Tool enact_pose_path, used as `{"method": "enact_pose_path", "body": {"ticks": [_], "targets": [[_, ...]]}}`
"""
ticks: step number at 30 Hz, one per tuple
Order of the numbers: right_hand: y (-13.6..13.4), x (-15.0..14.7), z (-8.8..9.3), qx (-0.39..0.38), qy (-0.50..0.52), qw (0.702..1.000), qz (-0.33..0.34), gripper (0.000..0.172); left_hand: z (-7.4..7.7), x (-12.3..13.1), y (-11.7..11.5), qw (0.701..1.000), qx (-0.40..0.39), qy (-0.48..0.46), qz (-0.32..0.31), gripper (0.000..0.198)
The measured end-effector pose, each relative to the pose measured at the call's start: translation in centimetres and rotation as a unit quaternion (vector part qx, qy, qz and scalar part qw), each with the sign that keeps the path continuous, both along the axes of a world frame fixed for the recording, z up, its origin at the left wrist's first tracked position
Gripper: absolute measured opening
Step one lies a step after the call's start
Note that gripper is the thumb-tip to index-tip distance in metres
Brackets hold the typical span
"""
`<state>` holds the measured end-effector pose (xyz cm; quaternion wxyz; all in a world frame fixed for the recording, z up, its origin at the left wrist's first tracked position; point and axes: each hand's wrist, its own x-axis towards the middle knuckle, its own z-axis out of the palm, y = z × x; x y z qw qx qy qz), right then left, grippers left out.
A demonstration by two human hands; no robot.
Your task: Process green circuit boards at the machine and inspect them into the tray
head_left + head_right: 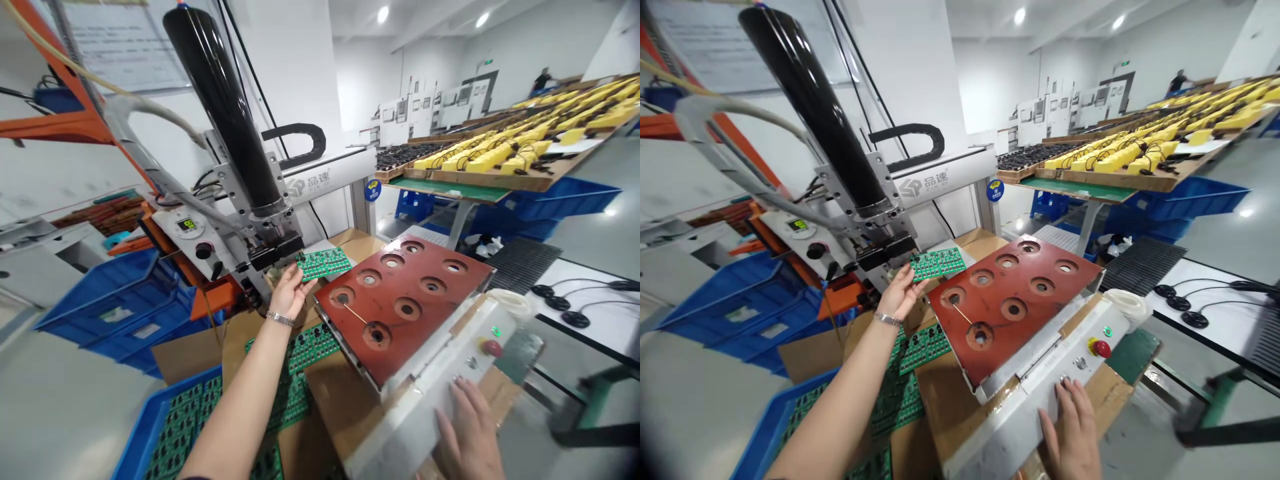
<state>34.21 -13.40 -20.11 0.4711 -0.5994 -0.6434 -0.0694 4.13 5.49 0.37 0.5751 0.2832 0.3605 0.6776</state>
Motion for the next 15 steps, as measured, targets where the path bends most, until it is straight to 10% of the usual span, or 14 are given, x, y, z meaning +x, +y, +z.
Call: {"method": "enact_pose_path", "body": {"ticks": [15], "targets": [[0.13,0.28,-0.24,-0.004,-0.013,1.000,0.003,0.054,0.27,-0.05,0.39,0.999,0.010,-0.020,0.029,0.018]]}}
